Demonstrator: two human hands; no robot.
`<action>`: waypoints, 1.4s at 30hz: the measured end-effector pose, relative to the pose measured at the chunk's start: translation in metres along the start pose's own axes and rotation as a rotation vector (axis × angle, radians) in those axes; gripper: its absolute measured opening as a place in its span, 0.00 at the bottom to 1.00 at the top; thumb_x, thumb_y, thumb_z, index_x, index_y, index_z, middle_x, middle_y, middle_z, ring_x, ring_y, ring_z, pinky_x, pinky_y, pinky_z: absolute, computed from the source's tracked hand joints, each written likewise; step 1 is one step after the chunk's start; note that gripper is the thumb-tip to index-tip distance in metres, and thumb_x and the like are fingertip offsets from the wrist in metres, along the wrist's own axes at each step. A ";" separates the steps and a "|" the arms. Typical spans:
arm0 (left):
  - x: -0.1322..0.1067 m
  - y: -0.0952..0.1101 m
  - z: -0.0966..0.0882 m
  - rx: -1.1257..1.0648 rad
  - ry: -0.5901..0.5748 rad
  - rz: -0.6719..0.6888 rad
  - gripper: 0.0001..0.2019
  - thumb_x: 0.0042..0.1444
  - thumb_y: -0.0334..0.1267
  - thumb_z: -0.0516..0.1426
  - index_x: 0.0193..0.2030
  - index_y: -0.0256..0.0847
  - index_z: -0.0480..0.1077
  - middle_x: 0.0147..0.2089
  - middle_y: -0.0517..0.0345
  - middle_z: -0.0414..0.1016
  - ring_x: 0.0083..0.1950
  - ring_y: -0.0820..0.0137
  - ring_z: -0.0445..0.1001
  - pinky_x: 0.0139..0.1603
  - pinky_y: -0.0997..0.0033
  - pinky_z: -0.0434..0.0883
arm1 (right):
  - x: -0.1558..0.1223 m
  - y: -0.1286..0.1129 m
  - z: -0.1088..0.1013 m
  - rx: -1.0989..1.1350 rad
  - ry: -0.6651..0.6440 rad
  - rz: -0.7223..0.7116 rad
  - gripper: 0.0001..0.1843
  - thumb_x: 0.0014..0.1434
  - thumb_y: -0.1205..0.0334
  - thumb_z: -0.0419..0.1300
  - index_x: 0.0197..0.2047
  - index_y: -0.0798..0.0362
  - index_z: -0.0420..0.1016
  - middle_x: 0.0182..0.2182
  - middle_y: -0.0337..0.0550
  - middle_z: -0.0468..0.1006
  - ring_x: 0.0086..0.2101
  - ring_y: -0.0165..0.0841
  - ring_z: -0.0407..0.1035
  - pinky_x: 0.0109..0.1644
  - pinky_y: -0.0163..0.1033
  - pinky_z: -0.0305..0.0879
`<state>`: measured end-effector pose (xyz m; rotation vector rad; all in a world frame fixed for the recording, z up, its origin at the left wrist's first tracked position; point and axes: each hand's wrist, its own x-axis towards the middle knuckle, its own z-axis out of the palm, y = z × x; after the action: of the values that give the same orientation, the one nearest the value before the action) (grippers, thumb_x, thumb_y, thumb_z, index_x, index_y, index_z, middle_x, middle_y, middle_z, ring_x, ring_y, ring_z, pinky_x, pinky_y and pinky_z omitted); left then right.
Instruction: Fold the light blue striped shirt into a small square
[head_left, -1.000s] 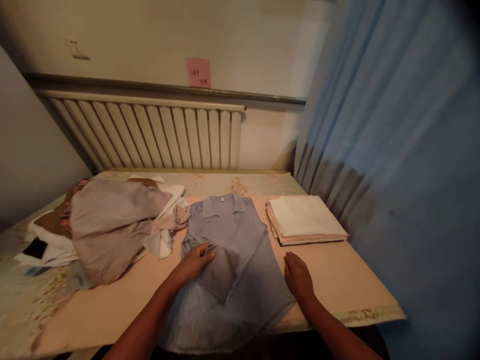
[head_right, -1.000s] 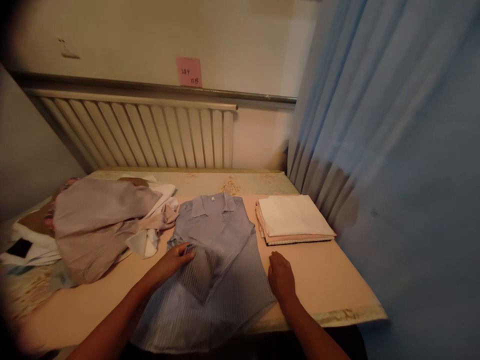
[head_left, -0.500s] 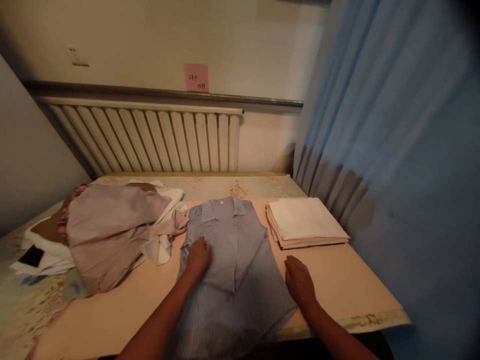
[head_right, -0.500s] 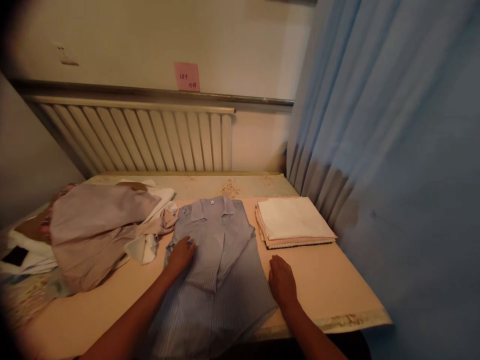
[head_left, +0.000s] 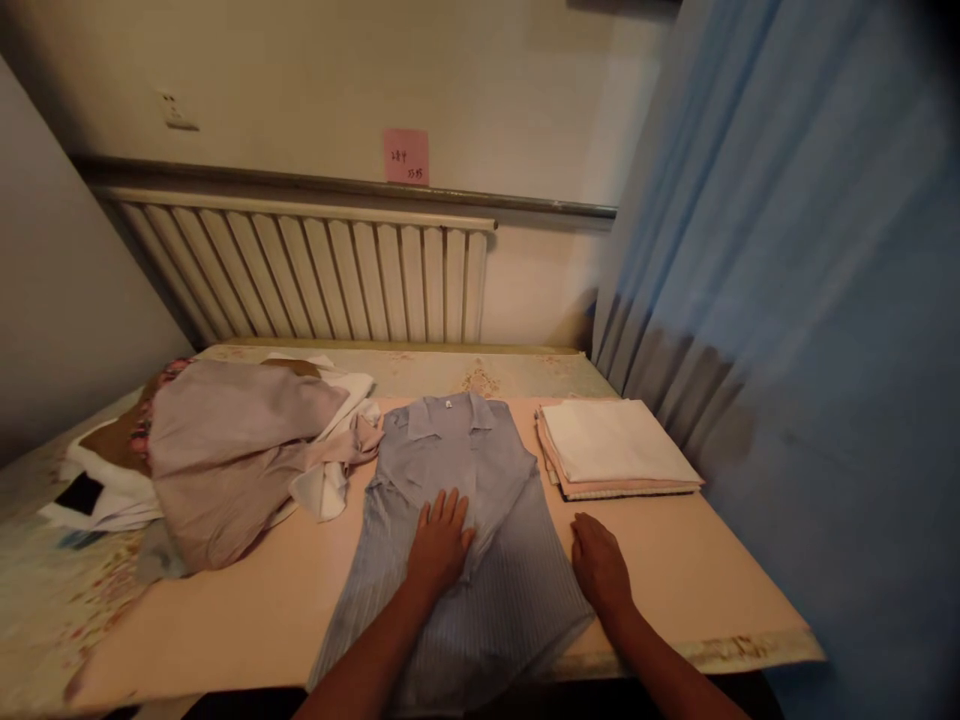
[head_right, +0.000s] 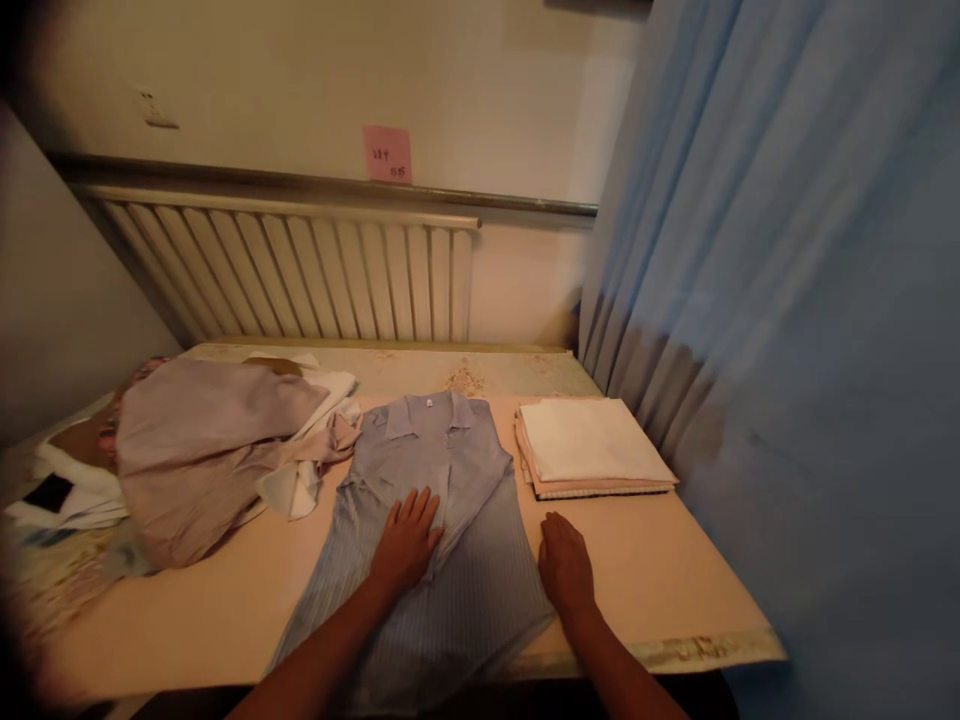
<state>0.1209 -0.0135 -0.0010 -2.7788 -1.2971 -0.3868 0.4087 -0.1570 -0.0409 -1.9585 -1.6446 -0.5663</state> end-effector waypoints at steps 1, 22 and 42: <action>0.000 0.000 -0.001 -0.006 -0.002 -0.003 0.26 0.65 0.45 0.48 0.69 0.44 0.56 0.72 0.53 0.55 0.73 0.55 0.50 0.69 0.47 0.52 | 0.000 0.000 -0.001 -0.001 -0.005 -0.004 0.18 0.58 0.73 0.50 0.50 0.54 0.71 0.49 0.53 0.75 0.51 0.42 0.68 0.57 0.49 0.65; -0.003 0.007 -0.014 -0.102 -0.086 -0.028 0.26 0.66 0.48 0.47 0.69 0.47 0.54 0.73 0.55 0.54 0.73 0.59 0.48 0.70 0.49 0.49 | 0.000 0.002 -0.015 0.072 -0.016 -0.014 0.15 0.61 0.69 0.49 0.48 0.57 0.73 0.48 0.56 0.76 0.51 0.41 0.69 0.58 0.50 0.64; -0.003 0.008 -0.018 -0.118 -0.064 -0.020 0.25 0.66 0.46 0.46 0.68 0.46 0.55 0.72 0.55 0.56 0.73 0.59 0.50 0.70 0.49 0.50 | 0.027 -0.046 -0.047 0.462 -0.056 0.258 0.22 0.65 0.56 0.47 0.55 0.55 0.73 0.54 0.52 0.75 0.55 0.41 0.68 0.62 0.51 0.63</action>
<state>0.1218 -0.0240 0.0160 -2.8997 -1.3589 -0.3906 0.3683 -0.1593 0.0176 -1.8044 -1.3706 -0.0259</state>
